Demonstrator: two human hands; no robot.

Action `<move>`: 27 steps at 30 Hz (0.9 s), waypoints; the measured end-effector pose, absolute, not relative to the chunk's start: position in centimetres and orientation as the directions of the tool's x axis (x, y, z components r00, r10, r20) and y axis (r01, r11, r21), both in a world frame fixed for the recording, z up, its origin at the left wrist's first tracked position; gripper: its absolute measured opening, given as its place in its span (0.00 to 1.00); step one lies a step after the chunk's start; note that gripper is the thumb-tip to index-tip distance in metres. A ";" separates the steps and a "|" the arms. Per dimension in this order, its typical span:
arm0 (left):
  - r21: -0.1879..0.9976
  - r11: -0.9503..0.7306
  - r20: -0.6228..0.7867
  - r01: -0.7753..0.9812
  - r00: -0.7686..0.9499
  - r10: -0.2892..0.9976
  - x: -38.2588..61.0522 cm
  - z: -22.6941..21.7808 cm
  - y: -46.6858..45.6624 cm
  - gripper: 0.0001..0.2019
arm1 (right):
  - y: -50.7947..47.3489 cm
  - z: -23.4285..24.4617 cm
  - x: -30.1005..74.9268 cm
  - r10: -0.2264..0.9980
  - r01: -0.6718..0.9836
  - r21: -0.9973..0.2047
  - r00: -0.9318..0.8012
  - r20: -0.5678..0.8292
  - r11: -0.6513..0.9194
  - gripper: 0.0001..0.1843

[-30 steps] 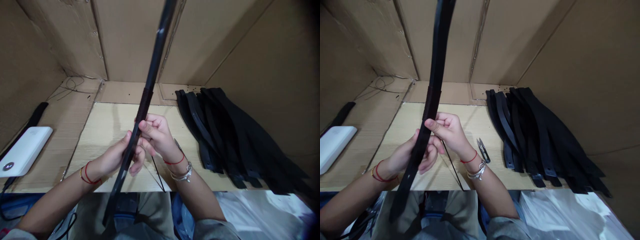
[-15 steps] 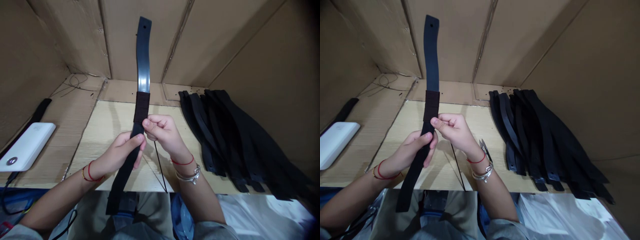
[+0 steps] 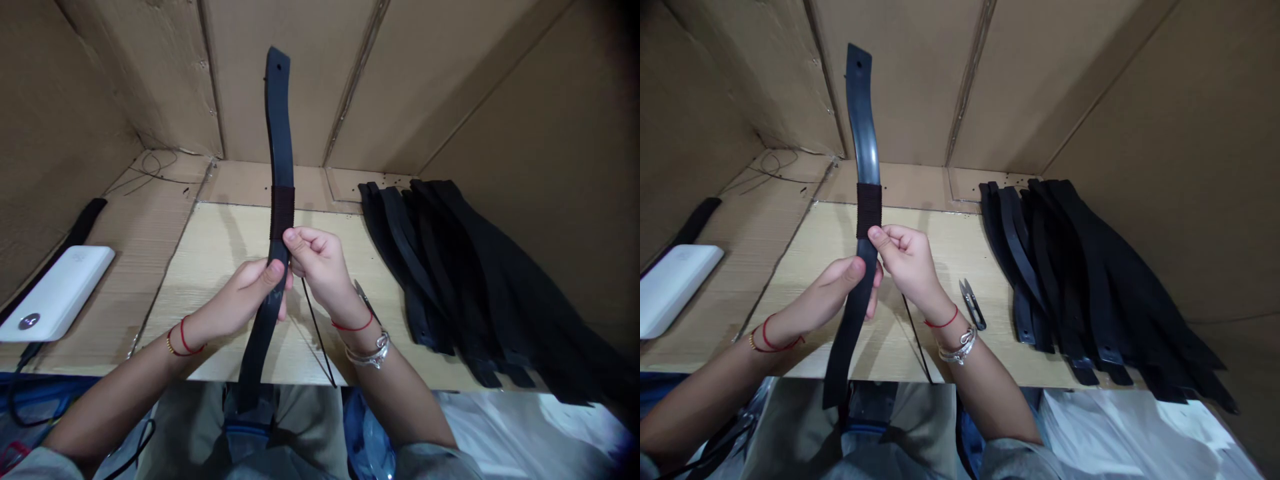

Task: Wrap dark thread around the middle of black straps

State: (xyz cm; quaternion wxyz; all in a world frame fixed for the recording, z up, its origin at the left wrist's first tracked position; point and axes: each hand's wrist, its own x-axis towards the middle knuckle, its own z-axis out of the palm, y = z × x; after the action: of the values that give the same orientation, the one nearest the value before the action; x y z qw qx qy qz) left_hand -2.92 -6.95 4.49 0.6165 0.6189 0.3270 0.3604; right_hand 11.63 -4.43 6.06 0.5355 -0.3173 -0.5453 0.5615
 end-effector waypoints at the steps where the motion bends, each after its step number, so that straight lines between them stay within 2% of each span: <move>1: 0.997 -0.071 0.071 -0.020 0.518 0.853 -3.1 4.4 -6.7 0.30 | -4.4 6.0 11.6 0.950 -0.245 -0.956 -0.224 0.217 0.160 0.24; 4: 0.965 -0.256 0.220 0.063 0.339 0.914 -3.6 4.4 -5.8 0.28 | -4.6 6.0 11.4 0.961 -0.234 -0.962 -0.201 0.188 0.139 0.24; 6: 0.934 -0.338 0.316 0.111 0.176 0.932 -3.8 4.4 -5.4 0.20 | -4.8 6.1 11.2 0.964 -0.227 -0.966 -0.205 0.171 0.124 0.23; 8: 0.907 -0.393 0.385 0.149 0.084 0.919 -3.9 4.4 -5.1 0.14 | -5.0 6.1 11.2 0.962 -0.219 -0.968 -0.215 0.170 0.122 0.23; 11: 0.838 -0.492 0.496 0.235 0.047 0.867 -4.1 4.0 -4.8 0.08 | -5.1 6.1 11.1 0.956 -0.205 -0.968 -0.222 0.190 0.145 0.24; 17: 0.655 -0.631 0.632 0.416 0.157 0.759 -4.5 3.5 -4.7 0.10 | -5.2 6.1 11.0 0.940 -0.191 -0.967 -0.265 0.214 0.166 0.26; 19: 0.620 -0.647 0.641 0.443 0.189 0.744 -4.5 3.7 -4.8 0.11 | -5.2 6.2 11.1 0.938 -0.180 -0.968 -0.267 0.221 0.177 0.27; 21: 0.646 -0.636 0.625 0.423 0.185 0.758 -4.5 3.9 -4.9 0.12 | -5.1 6.2 11.2 0.937 -0.158 -0.968 -0.263 0.231 0.195 0.27; 23: 0.747 -0.574 0.558 0.336 0.151 0.816 -4.3 4.1 -4.9 0.13 | -4.9 6.1 11.2 0.937 -0.136 -0.966 -0.246 0.246 0.218 0.27; 27: 0.953 -0.305 0.298 -0.001 0.208 0.932 -3.5 3.9 -5.1 0.18 | -4.4 5.4 10.9 0.949 -0.098 -0.957 -0.140 0.284 0.272 0.27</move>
State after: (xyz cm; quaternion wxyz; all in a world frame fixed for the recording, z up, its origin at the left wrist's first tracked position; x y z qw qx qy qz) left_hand -3.50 -5.06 3.90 0.4584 0.6274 0.3709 0.5086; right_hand 10.94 -4.37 5.42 0.5446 -0.3650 -0.5825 0.4805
